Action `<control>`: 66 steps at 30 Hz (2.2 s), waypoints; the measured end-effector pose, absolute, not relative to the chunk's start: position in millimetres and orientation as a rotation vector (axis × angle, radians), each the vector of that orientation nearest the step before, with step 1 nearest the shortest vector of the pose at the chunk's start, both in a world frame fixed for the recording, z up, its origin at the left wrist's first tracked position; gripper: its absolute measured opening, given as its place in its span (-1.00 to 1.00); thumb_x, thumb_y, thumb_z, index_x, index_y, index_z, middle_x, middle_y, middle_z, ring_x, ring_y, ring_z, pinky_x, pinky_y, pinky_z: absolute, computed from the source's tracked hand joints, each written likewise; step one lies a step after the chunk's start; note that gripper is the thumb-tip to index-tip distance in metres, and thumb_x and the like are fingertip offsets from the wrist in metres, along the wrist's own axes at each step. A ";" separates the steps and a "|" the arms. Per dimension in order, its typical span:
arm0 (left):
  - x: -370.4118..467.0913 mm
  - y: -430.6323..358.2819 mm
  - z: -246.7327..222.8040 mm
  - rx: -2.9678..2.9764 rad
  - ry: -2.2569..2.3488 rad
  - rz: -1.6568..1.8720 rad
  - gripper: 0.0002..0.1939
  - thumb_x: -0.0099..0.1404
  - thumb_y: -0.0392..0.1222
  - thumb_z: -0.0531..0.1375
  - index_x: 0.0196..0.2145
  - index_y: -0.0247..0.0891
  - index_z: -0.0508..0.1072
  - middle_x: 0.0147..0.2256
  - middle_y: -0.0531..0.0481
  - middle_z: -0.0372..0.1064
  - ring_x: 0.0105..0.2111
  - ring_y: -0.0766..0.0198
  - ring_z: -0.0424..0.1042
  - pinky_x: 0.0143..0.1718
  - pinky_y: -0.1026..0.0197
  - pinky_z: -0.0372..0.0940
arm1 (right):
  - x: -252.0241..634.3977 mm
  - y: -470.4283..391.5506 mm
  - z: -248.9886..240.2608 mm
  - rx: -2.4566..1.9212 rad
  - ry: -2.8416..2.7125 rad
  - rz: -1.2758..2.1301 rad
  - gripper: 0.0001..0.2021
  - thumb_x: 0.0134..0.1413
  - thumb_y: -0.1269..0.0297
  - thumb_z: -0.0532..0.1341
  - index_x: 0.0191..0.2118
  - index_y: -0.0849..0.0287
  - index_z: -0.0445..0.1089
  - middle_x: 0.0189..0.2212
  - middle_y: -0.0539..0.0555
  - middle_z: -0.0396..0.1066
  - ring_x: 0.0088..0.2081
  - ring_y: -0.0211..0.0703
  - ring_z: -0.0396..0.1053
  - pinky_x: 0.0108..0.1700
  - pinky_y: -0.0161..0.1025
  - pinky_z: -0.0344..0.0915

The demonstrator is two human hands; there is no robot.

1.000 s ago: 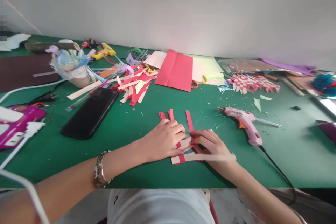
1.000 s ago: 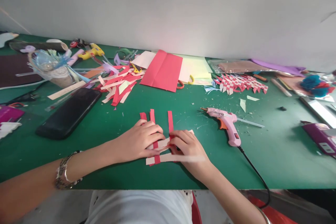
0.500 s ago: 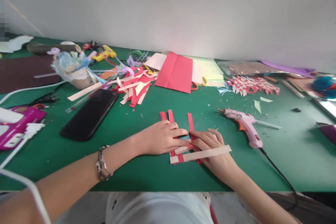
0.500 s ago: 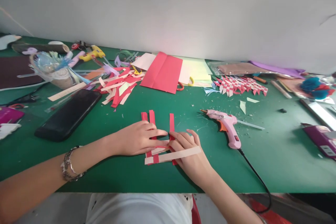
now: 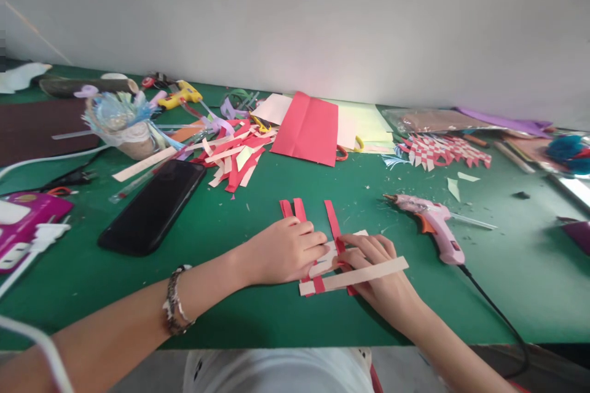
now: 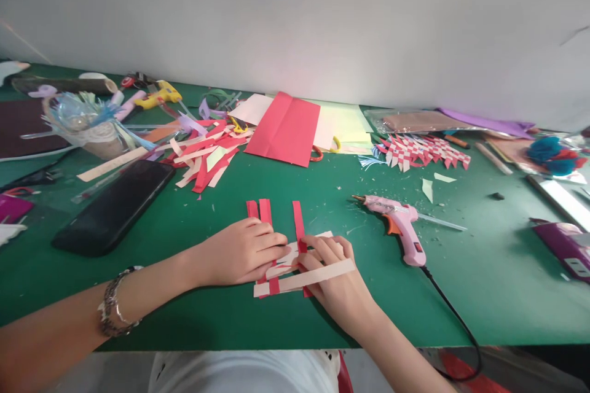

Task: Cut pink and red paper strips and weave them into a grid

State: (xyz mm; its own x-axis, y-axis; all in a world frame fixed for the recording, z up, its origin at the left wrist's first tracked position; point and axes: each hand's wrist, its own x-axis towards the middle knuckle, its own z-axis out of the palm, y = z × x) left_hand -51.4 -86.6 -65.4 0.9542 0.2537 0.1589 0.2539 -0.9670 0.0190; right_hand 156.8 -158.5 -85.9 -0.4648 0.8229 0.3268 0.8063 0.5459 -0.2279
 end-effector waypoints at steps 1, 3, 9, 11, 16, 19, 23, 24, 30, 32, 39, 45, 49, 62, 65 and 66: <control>-50.9 -86.3 -65.2 -3.117 -0.412 -0.260 -0.74 0.29 -0.15 0.00 -0.13 -0.25 0.36 -0.16 -0.02 0.33 -0.29 0.24 0.25 -0.31 0.18 0.15 | 157.0 -158.4 -86.0 -1.331 -2.390 0.059 -0.87 0.15 0.39 0.02 -0.31 0.14 0.30 -0.15 0.12 0.34 -0.16 -0.12 0.27 -0.09 -0.09 0.06; -50.3 -85.1 -64.9 -3.150 -0.415 -0.273 -0.73 0.30 -0.12 -0.02 -0.12 -0.24 0.35 -0.19 -0.03 0.32 -0.30 0.24 0.25 -0.30 0.19 0.16 | 157.2 -158.1 -86.3 -1.334 -2.393 0.065 -0.88 0.14 0.39 0.03 -0.31 0.14 0.30 -0.18 0.12 0.34 -0.17 -0.12 0.27 -0.12 -0.11 0.09; -52.3 -83.4 -66.7 -3.164 -0.396 -0.268 -0.72 0.35 -0.16 -0.09 -0.10 -0.11 0.35 -0.16 -0.02 0.31 -0.28 0.23 0.24 -0.29 0.19 0.15 | 157.6 -157.4 -86.9 -1.319 -2.382 0.082 -0.90 0.12 0.40 0.05 -0.31 0.15 0.29 -0.21 0.10 0.34 -0.19 -0.13 0.27 -0.14 -0.13 0.11; -52.8 -85.1 -67.6 -3.135 -0.417 -0.259 -0.72 0.35 -0.17 -0.10 -0.10 -0.11 0.35 -0.15 0.00 0.31 -0.28 0.22 0.24 -0.31 0.18 0.14 | 157.6 -157.3 -87.1 -1.313 -2.382 0.077 -0.91 0.12 0.40 0.06 -0.32 0.15 0.29 -0.21 0.10 0.35 -0.18 -0.12 0.27 -0.14 -0.13 0.11; -51.7 -91.7 -68.5 -3.083 -0.420 -0.278 -0.73 0.36 -0.18 -0.09 -0.13 -0.13 0.37 -0.14 0.02 0.32 -0.29 0.24 0.25 -0.36 0.19 0.11 | 157.6 -157.9 -87.5 -1.304 -2.383 0.065 -0.90 0.12 0.41 0.06 -0.32 0.16 0.30 -0.21 0.11 0.35 -0.17 -0.12 0.27 -0.15 -0.15 0.12; -49.7 -94.8 -67.4 -3.043 -0.425 -0.325 -0.71 0.37 -0.18 -0.11 -0.19 -0.21 0.39 -0.13 0.00 0.33 -0.30 0.26 0.26 -0.36 0.19 0.10 | 157.3 -158.6 -87.2 -1.304 -2.369 0.060 -0.88 0.14 0.40 0.04 -0.33 0.17 0.31 -0.22 0.10 0.37 -0.20 -0.15 0.28 -0.16 -0.16 0.13; -47.9 -96.2 -66.1 -2.998 -0.447 -0.355 -0.67 0.38 -0.13 -0.12 -0.17 -0.30 0.37 -0.17 -0.04 0.36 -0.33 0.26 0.28 -0.38 0.18 0.09 | 156.8 -159.3 -85.8 -1.297 -2.376 0.044 -0.88 0.13 0.40 0.05 -0.34 0.15 0.32 -0.14 0.07 0.38 -0.19 -0.15 0.27 -0.15 -0.16 0.14; -47.9 -96.3 -66.2 -2.994 -0.444 -0.356 -0.66 0.38 -0.12 -0.13 -0.18 -0.31 0.38 -0.19 -0.04 0.36 -0.34 0.26 0.28 -0.39 0.18 0.09 | 156.6 -159.3 -85.5 -1.292 -2.379 0.048 -0.88 0.13 0.41 0.05 -0.34 0.15 0.32 -0.13 0.06 0.39 -0.19 -0.15 0.27 -0.15 -0.16 0.14; -48.0 -94.8 -66.6 -3.059 -0.514 -0.312 -0.75 0.32 -0.19 -0.05 -0.20 -0.33 0.36 -0.25 -0.08 0.36 -0.32 0.23 0.28 -0.35 0.18 0.08 | 155.9 -158.5 -85.1 -1.288 -2.368 0.049 -0.87 0.14 0.38 0.05 -0.35 0.15 0.32 -0.18 0.05 0.42 -0.23 -0.19 0.30 -0.18 -0.18 0.15; -46.1 -91.2 -64.4 -3.122 -0.580 -0.289 -0.80 0.29 -0.20 -0.01 -0.24 -0.32 0.34 -0.29 -0.05 0.35 -0.33 0.24 0.27 -0.35 0.20 0.09 | 155.5 -158.3 -85.4 -1.284 -2.369 0.047 -0.87 0.15 0.38 0.04 -0.36 0.15 0.31 -0.19 0.07 0.42 -0.23 -0.18 0.31 -0.19 -0.18 0.16; -36.3 -63.1 -58.0 -3.229 -0.408 -0.199 -0.82 0.33 -0.21 -0.02 -0.28 -0.25 0.37 -0.34 0.01 0.31 -0.36 0.29 0.24 -0.40 0.25 0.09 | 153.2 -158.3 -83.3 -1.299 -2.362 0.044 -0.87 0.15 0.37 0.03 -0.36 0.18 0.30 -0.24 0.12 0.39 -0.27 -0.15 0.29 -0.24 -0.18 0.19; -37.4 -46.2 -60.8 -3.257 -0.304 -0.214 -0.67 0.31 -0.10 0.00 0.03 -0.04 0.25 -0.11 -0.02 0.24 -0.25 0.26 0.23 -0.30 0.25 0.11 | 152.9 -158.0 -83.3 -1.325 -2.376 0.039 -0.88 0.15 0.35 0.04 -0.34 0.17 0.30 -0.23 0.11 0.38 -0.25 -0.15 0.29 -0.22 -0.18 0.20; -37.9 -44.1 -62.9 -3.225 -0.275 -0.201 -0.66 0.30 -0.08 0.01 0.03 0.00 0.26 -0.04 0.01 0.23 -0.21 0.24 0.23 -0.29 0.22 0.10 | 152.9 -157.2 -85.3 -1.307 -2.365 0.033 -0.90 0.14 0.36 0.04 -0.34 0.17 0.29 -0.23 0.12 0.37 -0.25 -0.14 0.28 -0.23 -0.17 0.21; -39.6 -49.3 -77.0 -3.150 -0.136 -0.407 -0.68 0.38 -0.19 -0.12 -0.03 -0.26 0.32 -0.05 0.02 0.35 -0.21 0.29 0.30 -0.27 0.20 0.07 | 151.8 -157.4 -84.7 -1.324 -2.339 0.079 -0.89 0.15 0.40 0.03 -0.34 0.19 0.28 -0.33 0.10 0.35 -0.31 -0.16 0.24 -0.29 -0.19 0.16; -39.3 -49.6 -77.0 -3.129 -0.144 -0.448 -0.69 0.37 -0.21 -0.11 -0.07 -0.26 0.34 -0.04 0.03 0.34 -0.23 0.29 0.30 -0.28 0.20 0.08 | 151.2 -157.2 -84.5 -1.335 -2.335 0.072 -0.89 0.14 0.40 0.04 -0.34 0.20 0.29 -0.37 0.09 0.34 -0.34 -0.17 0.23 -0.30 -0.19 0.15; -39.4 -49.7 -76.8 -3.117 -0.141 -0.462 -0.70 0.36 -0.22 -0.10 -0.09 -0.27 0.35 -0.04 0.03 0.34 -0.23 0.29 0.30 -0.28 0.20 0.08 | 151.1 -157.1 -84.4 -1.335 -2.335 0.076 -0.89 0.14 0.40 0.04 -0.34 0.20 0.29 -0.38 0.09 0.33 -0.34 -0.17 0.22 -0.30 -0.19 0.15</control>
